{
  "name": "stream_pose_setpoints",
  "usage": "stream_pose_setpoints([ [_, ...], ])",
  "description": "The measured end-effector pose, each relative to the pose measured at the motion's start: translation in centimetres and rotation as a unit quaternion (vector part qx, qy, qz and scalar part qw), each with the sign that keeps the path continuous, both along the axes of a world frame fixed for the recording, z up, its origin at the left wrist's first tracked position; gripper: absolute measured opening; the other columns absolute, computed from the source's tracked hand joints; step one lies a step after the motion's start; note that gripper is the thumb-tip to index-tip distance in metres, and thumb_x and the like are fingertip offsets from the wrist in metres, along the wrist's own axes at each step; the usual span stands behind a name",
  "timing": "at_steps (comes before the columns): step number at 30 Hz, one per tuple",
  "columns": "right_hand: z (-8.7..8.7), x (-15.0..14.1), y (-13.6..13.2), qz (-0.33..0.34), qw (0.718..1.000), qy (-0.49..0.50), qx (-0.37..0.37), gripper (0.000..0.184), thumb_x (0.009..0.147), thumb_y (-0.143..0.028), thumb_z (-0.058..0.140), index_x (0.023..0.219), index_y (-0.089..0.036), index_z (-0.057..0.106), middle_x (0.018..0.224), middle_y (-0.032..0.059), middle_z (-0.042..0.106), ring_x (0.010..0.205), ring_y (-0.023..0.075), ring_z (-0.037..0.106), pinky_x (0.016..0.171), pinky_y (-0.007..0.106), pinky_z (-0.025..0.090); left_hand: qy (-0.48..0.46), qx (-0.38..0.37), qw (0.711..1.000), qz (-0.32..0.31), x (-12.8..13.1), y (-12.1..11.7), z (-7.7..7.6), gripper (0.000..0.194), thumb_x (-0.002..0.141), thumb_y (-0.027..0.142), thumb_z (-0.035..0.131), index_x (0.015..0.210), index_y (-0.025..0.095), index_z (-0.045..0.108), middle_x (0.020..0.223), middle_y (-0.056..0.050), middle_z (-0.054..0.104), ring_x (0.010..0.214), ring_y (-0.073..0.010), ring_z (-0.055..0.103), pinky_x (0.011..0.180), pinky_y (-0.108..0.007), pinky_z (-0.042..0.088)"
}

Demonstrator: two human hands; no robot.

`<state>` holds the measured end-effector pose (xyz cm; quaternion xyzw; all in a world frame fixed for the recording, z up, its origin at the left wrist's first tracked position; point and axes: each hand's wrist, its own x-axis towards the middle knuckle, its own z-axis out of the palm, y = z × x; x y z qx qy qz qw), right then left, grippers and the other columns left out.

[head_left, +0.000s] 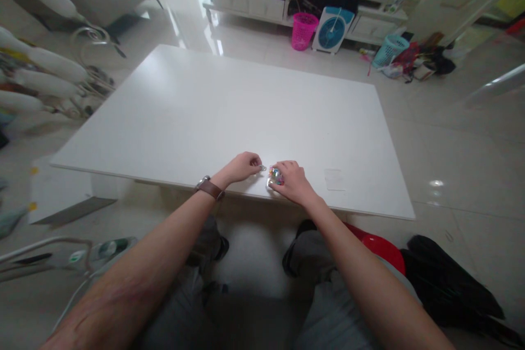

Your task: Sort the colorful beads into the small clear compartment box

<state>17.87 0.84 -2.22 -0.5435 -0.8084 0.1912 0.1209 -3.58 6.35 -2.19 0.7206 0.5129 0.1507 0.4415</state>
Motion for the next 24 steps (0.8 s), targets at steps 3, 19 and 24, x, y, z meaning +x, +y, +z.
stream_pose_setpoints([
  [3,0.6,-0.4,0.1,-0.028,0.997,0.077,0.015,0.027,0.088,-0.029,0.071,0.113,-0.020,0.068,0.119,0.0109,0.069,0.116,0.0287,0.057,0.098,0.044,0.045,-0.087,-0.053,0.995,-0.015,0.6,-0.3,0.3,0.010,0.080,0.024,0.065,0.081,0.015,0.069,0.068,-0.002,0.070,0.065,-0.0138,0.063,0.065,-0.025,0.048],
  [19,0.6,0.1,1.1,-0.141,0.927,0.345,-0.050,0.013,0.080,-0.030,0.070,0.085,-0.019,0.072,0.079,0.0027,0.074,0.072,0.0181,0.069,0.072,0.031,0.055,-0.149,-0.103,0.983,0.000,1.4,-1.0,1.1,0.008,0.079,0.016,0.065,0.083,0.014,0.071,0.071,-0.004,0.072,0.068,-0.0132,0.065,0.066,-0.025,0.049],
  [24,0.6,1.2,1.7,-0.167,0.918,0.355,-0.047,0.015,0.077,-0.031,0.073,0.085,-0.018,0.073,0.078,0.0035,0.074,0.071,0.0181,0.068,0.069,0.031,0.054,-0.158,-0.108,0.982,-0.003,1.6,-1.0,1.4,0.007,0.080,0.015,0.065,0.081,0.013,0.071,0.069,-0.004,0.071,0.067,-0.0122,0.064,0.065,-0.024,0.047],
])
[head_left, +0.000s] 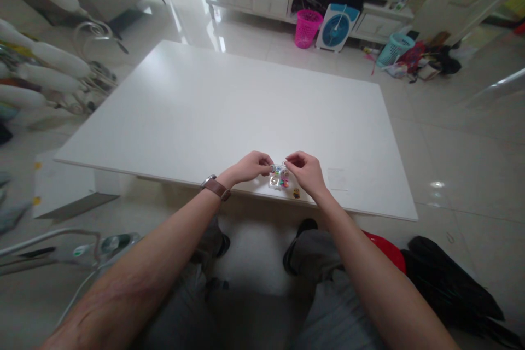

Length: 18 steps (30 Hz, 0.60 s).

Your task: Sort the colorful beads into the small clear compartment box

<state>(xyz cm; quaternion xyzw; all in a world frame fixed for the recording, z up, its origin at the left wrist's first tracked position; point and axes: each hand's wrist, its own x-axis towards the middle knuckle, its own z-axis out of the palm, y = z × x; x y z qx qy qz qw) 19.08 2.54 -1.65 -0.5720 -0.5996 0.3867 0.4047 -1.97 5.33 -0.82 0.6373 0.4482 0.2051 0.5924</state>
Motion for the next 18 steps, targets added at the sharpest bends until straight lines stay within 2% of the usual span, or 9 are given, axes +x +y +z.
stream_pose_setpoints([
  [3,0.0,0.1,0.1,-0.005,1.000,0.027,-0.013,0.020,0.076,-0.036,0.077,0.084,-0.018,0.074,0.079,0.0041,0.074,0.072,0.0185,0.069,0.070,0.030,0.054,-0.013,-0.010,1.000,0.004,0.2,0.0,0.0,0.007,0.080,0.015,0.066,0.081,0.012,0.072,0.069,-0.004,0.071,0.066,-0.0114,0.063,0.064,-0.023,0.046],
  [11,-0.4,-1.0,-0.4,0.054,0.994,0.080,-0.054,0.025,0.073,-0.041,0.081,0.079,-0.018,0.074,0.077,0.0047,0.075,0.071,0.0190,0.069,0.067,0.029,0.054,-0.033,-0.035,0.998,0.032,0.3,-0.1,0.1,0.007,0.081,0.018,0.070,0.080,0.011,0.073,0.067,-0.004,0.071,0.064,-0.0106,0.062,0.062,-0.021,0.047],
  [15,-0.4,-0.8,-0.4,0.060,0.996,0.052,-0.051,0.018,0.075,-0.035,0.077,0.081,-0.018,0.074,0.078,0.0045,0.075,0.072,0.0187,0.070,0.069,0.029,0.054,-0.031,-0.029,0.998,0.041,0.1,0.0,0.0,0.007,0.080,0.017,0.071,0.082,0.011,0.073,0.066,-0.004,0.071,0.064,-0.0112,0.063,0.062,-0.022,0.048],
  [18,-0.3,-0.8,-0.6,0.061,0.997,-0.014,-0.040,0.009,0.078,-0.025,0.072,0.082,-0.018,0.074,0.077,0.0031,0.075,0.070,0.0168,0.068,0.067,0.027,0.053,-0.014,-0.011,0.997,0.069,-0.1,0.3,-0.3,0.008,0.079,0.017,0.070,0.081,0.011,0.074,0.065,-0.005,0.071,0.063,-0.0119,0.064,0.063,-0.023,0.050],
])
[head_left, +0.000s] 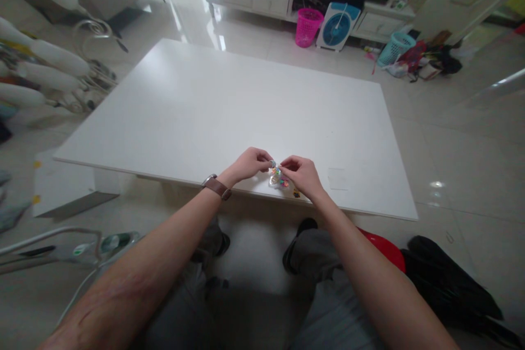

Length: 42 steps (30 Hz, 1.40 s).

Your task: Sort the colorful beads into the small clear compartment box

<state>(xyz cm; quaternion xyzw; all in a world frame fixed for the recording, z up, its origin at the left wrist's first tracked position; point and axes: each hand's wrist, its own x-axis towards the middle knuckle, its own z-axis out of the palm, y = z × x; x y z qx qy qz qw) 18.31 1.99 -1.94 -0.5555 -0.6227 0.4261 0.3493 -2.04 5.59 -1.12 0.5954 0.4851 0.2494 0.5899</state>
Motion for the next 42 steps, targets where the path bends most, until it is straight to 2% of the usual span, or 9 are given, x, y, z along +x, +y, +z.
stream_pose_setpoints([
  [4,-0.1,-0.4,-0.5,0.049,0.994,-0.096,0.015,0.008,0.081,-0.015,0.069,0.084,-0.019,0.075,0.078,0.0010,0.075,0.069,0.0143,0.066,0.069,0.025,0.049,0.032,0.031,0.999,0.016,-0.3,0.2,-0.5,0.013,0.079,0.020,0.070,0.083,0.010,0.077,0.066,-0.005,0.072,0.062,-0.0128,0.063,0.063,-0.024,0.049],
  [9,-0.5,-0.9,-1.0,0.114,0.974,-0.190,0.040,0.011,0.084,-0.010,0.069,0.088,-0.019,0.074,0.081,0.0014,0.074,0.070,0.0140,0.064,0.070,0.025,0.044,0.094,0.079,0.992,-0.017,-0.5,0.2,-0.8,0.017,0.079,0.021,0.068,0.086,0.014,0.081,0.077,-0.006,0.078,0.072,-0.0154,0.068,0.066,-0.025,0.048],
  [14,-0.2,-0.7,-1.0,0.123,0.954,-0.259,0.091,0.007,0.087,-0.013,0.068,0.087,-0.019,0.071,0.083,0.0027,0.072,0.072,0.0160,0.060,0.071,0.026,0.041,0.157,0.109,0.980,-0.053,-0.3,-0.1,-0.5,0.017,0.080,0.018,0.067,0.087,0.015,0.082,0.077,-0.005,0.079,0.073,-0.0154,0.068,0.065,-0.024,0.047],
  [22,0.2,-0.3,-0.5,0.060,0.952,-0.267,0.139,0.011,0.085,-0.009,0.062,0.085,-0.019,0.067,0.086,0.0031,0.066,0.079,0.0174,0.058,0.075,0.028,0.041,0.182,0.178,0.966,-0.050,1.0,-1.0,-0.8,0.012,0.078,0.012,0.068,0.085,0.014,0.078,0.074,-0.005,0.075,0.069,-0.0141,0.066,0.065,-0.023,0.047],
  [27,0.3,-0.2,-0.6,0.059,0.952,-0.269,0.132,0.011,0.087,-0.010,0.059,0.085,-0.019,0.066,0.087,0.0035,0.065,0.083,0.0182,0.058,0.077,0.028,0.041,0.243,0.238,0.937,-0.084,1.9,-1.8,-1.0,0.015,0.080,0.013,0.063,0.079,0.016,0.077,0.076,-0.006,0.075,0.070,-0.0158,0.065,0.071,-0.026,0.048],
  [31,0.4,-0.2,-0.7,0.050,0.954,-0.270,0.122,0.011,0.087,-0.012,0.059,0.086,-0.019,0.066,0.088,0.0037,0.065,0.081,0.0179,0.057,0.077,0.029,0.041,0.285,0.252,0.920,-0.090,2.2,-2.2,-1.1,0.018,0.081,0.014,0.060,0.082,0.017,0.078,0.081,-0.008,0.076,0.073,-0.0186,0.066,0.075,-0.029,0.049],
  [39,0.4,-0.3,-0.5,0.071,0.954,-0.270,0.111,0.014,0.088,-0.010,0.059,0.088,-0.018,0.070,0.089,0.0043,0.064,0.082,0.0176,0.057,0.078,0.028,0.042,0.250,0.228,0.937,-0.085,1.5,-1.8,-0.7,0.017,0.083,0.020,0.064,0.092,0.018,0.079,0.081,-0.006,0.076,0.073,-0.0178,0.067,0.073,-0.027,0.050],
  [42,0.3,-0.2,-0.6,0.114,0.946,-0.285,0.101,0.013,0.089,-0.013,0.061,0.091,-0.017,0.073,0.091,0.0053,0.062,0.085,0.0177,0.057,0.078,0.027,0.042,0.247,0.207,0.944,-0.069,0.7,-1.2,-0.3,0.017,0.081,0.020,0.066,0.091,0.017,0.079,0.082,-0.005,0.075,0.072,-0.0167,0.066,0.072,-0.026,0.049],
])
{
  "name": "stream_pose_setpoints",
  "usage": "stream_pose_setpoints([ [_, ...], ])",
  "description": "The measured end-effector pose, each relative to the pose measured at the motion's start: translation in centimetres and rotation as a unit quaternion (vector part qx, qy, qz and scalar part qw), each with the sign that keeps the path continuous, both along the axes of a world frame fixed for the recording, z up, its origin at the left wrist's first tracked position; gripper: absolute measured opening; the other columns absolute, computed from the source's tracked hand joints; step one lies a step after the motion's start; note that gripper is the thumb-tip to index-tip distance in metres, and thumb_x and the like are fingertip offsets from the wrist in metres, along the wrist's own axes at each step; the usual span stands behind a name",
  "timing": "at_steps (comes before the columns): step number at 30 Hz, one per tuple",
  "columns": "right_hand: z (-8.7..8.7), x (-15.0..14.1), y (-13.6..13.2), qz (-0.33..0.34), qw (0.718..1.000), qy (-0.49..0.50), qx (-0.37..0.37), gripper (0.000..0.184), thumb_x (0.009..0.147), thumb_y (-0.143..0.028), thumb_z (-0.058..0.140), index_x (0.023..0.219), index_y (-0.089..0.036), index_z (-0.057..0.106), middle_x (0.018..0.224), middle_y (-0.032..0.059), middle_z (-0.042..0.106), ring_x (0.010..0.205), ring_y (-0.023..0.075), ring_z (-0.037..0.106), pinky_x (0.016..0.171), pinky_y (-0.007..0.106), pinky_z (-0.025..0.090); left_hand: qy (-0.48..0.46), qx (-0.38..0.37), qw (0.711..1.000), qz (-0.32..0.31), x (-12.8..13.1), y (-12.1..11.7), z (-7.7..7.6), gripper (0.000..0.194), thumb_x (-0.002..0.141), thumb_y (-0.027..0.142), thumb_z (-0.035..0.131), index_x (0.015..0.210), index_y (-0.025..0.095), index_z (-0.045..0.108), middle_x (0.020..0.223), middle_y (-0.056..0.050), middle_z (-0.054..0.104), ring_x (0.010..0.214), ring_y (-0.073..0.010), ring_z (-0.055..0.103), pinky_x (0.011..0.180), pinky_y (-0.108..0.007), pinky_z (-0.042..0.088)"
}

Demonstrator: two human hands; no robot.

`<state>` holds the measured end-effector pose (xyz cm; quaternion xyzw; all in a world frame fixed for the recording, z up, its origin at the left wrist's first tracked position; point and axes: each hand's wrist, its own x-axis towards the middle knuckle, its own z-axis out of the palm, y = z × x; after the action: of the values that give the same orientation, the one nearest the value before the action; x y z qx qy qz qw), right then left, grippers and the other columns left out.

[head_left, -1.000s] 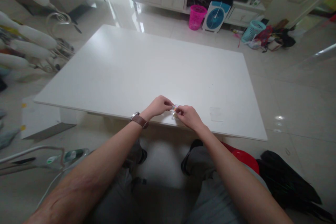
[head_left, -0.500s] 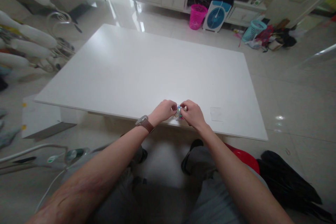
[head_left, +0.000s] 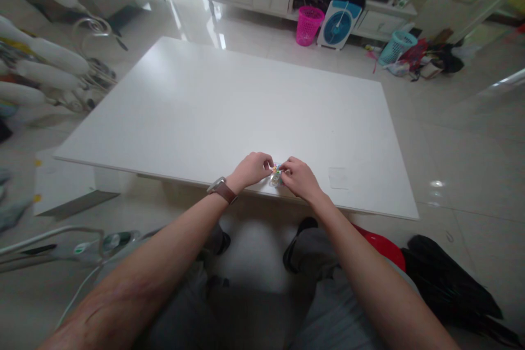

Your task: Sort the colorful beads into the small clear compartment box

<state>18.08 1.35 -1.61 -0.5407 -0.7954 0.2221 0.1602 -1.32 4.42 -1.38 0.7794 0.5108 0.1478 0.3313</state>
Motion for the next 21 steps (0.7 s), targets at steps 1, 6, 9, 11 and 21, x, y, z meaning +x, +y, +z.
stream_pose_setpoints([
  [1,0.0,0.0,-0.1,0.019,1.000,-0.013,-0.007,0.013,0.090,-0.014,0.061,0.093,-0.017,0.074,0.093,0.0057,0.062,0.086,0.0178,0.057,0.078,0.027,0.043,0.006,-0.003,1.000,0.010,-0.3,0.2,0.1,0.017,0.080,0.019,0.065,0.091,0.017,0.079,0.082,-0.005,0.075,0.073,-0.0165,0.066,0.072,-0.026,0.049],
  [6,-0.1,0.1,-0.4,0.069,0.995,-0.069,-0.013,0.014,0.091,-0.018,0.062,0.096,-0.017,0.076,0.097,0.0069,0.059,0.087,0.0180,0.056,0.079,0.027,0.044,0.032,-0.003,0.997,0.064,-1.4,0.9,-0.1,0.018,0.081,0.021,0.064,0.091,0.017,0.078,0.085,-0.006,0.075,0.076,-0.0174,0.066,0.074,-0.027,0.048],
  [9,-0.1,0.1,-0.4,0.077,0.994,-0.079,-0.014,0.015,0.090,-0.017,0.061,0.090,-0.017,0.076,0.094,0.0064,0.058,0.087,0.0180,0.056,0.078,0.027,0.044,0.032,-0.003,0.997,0.074,-1.6,1.0,-0.3,0.017,0.083,0.025,0.064,0.090,0.018,0.077,0.085,-0.006,0.075,0.076,-0.0174,0.065,0.072,-0.027,0.047],
  [11,-0.1,0.2,-0.4,0.085,0.992,-0.088,-0.018,0.015,0.089,-0.015,0.062,0.087,-0.018,0.076,0.093,0.0064,0.058,0.086,0.0178,0.056,0.076,0.027,0.044,0.033,-0.005,0.997,0.076,-1.6,1.1,-0.3,0.017,0.083,0.025,0.064,0.089,0.018,0.077,0.085,-0.006,0.075,0.076,-0.0174,0.065,0.071,-0.027,0.046],
  [21,-0.1,0.1,-0.6,0.125,0.989,-0.076,-0.017,0.016,0.088,-0.015,0.063,0.077,-0.018,0.075,0.090,0.0060,0.058,0.085,0.0182,0.057,0.075,0.027,0.043,0.083,-0.018,0.990,0.115,-2.6,1.5,-0.6,0.014,0.081,0.023,0.068,0.090,0.018,0.077,0.089,-0.008,0.076,0.081,-0.0196,0.067,0.073,-0.028,0.048],
])
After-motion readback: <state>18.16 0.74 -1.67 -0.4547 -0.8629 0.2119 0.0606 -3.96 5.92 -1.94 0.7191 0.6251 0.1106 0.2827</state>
